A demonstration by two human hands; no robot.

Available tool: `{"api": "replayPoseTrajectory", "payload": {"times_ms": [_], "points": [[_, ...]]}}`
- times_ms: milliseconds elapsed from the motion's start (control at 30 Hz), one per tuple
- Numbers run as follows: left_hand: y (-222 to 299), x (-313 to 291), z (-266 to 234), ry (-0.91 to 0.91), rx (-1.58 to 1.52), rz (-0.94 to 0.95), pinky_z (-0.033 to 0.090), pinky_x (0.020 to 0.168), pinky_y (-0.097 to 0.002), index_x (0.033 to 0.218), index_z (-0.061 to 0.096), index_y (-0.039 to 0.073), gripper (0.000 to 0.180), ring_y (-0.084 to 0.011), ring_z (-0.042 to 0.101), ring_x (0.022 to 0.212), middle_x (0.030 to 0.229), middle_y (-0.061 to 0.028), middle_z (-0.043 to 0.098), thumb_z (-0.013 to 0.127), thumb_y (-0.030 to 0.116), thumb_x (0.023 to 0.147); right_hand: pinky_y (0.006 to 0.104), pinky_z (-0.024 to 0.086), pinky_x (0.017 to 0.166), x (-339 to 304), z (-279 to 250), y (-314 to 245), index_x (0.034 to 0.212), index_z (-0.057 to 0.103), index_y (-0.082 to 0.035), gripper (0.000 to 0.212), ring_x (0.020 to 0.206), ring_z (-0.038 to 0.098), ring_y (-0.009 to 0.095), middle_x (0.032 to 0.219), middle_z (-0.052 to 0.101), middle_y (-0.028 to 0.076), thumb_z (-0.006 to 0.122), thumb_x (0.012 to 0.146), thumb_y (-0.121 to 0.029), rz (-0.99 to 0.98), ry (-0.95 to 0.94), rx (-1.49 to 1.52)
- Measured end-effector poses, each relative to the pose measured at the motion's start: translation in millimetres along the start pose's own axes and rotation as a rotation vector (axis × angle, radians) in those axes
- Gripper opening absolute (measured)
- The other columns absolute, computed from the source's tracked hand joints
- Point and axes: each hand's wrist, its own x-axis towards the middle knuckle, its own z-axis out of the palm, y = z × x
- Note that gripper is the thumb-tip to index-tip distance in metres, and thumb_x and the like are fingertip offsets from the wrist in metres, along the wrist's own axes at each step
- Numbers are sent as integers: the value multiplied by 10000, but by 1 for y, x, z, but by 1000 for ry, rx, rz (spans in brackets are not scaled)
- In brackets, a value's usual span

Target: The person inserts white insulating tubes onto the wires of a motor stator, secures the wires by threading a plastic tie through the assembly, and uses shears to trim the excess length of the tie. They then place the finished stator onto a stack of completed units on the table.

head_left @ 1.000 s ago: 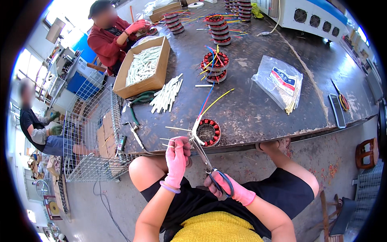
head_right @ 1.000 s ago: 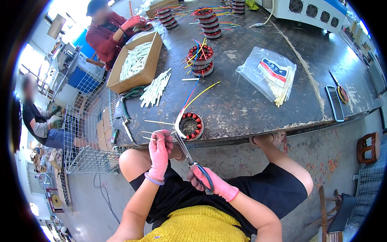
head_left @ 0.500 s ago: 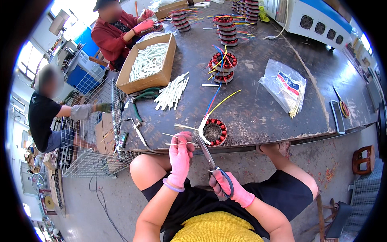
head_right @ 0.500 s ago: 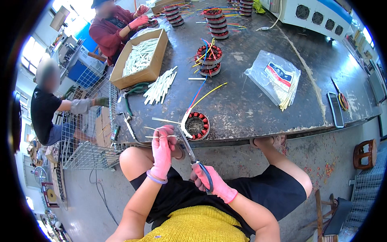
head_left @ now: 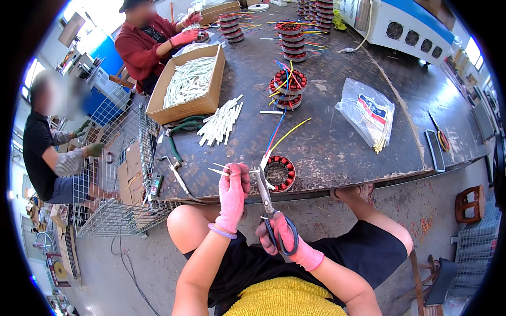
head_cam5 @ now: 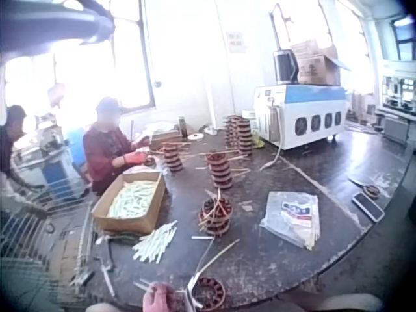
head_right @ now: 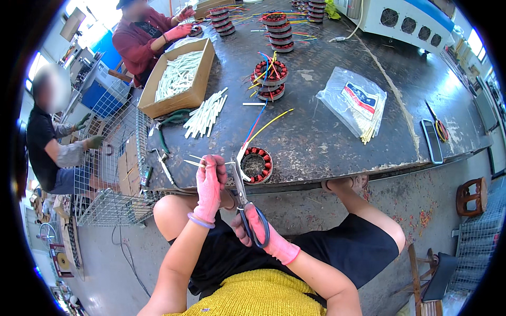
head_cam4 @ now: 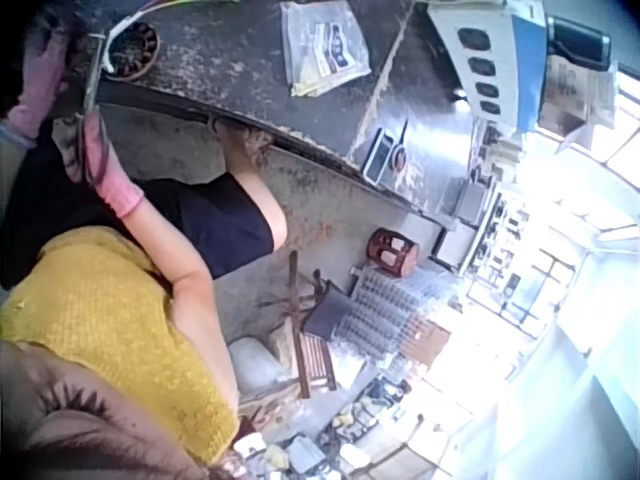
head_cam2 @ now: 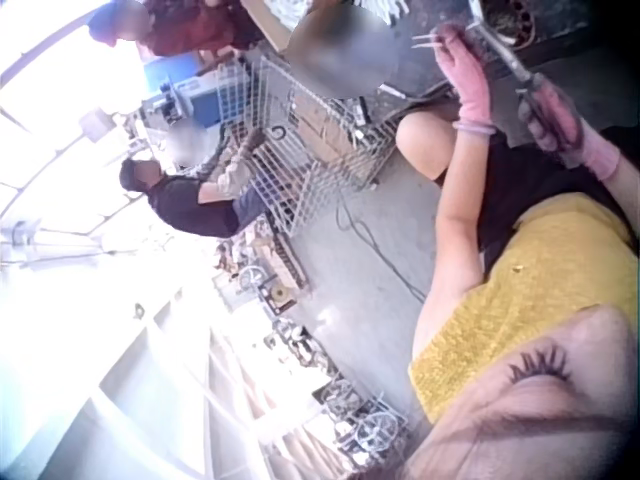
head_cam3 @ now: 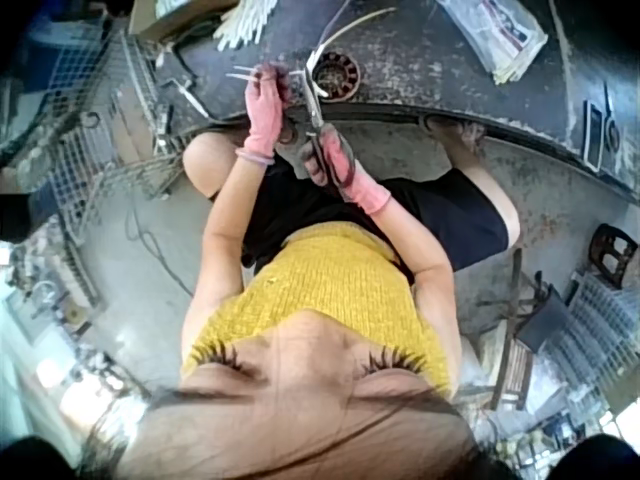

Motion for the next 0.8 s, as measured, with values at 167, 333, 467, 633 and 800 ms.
{"api": "replayPoseTrajectory", "payload": {"times_ms": [167,333,467,633,800], "points": [[-1,-2,1,-28,-23,-4,269,442,-185,941,587,143,313,-20,397,516,698,66,514,527,439,1022,211,376,475,10,1,0,954,607,-103,782,544,525,84,682,554,-45,468,804,-857,16,41,0],[-3,-2,-3,-35,-23,0,275,450,-186,936,585,144,310,-18,395,522,698,65,515,531,437,1021,232,372,478,15,13,-6,908,588,-73,822,520,488,110,642,519,-10,346,852,-856,43,127,-42],[-1,-3,-2,-28,-38,-15,276,452,-184,942,585,146,298,-18,397,525,699,64,517,528,427,1024,206,384,467,14,15,-4,925,608,-102,707,510,515,81,644,542,-44,501,845,-796,6,156,3],[-3,0,6,-22,-30,13,307,429,-191,944,590,116,372,-39,435,519,694,48,526,513,472,1018,205,409,482,8,-4,-1,900,602,-96,572,515,512,82,669,568,-29,545,908,-666,-14,57,81],[-8,4,-4,-21,-40,74,338,422,-203,950,588,91,399,-49,437,509,745,-2,589,512,477,1017,180,403,480,-88,-29,-95,948,602,-71,339,621,539,56,760,569,-22,518,979,-398,-195,388,-37]]}}
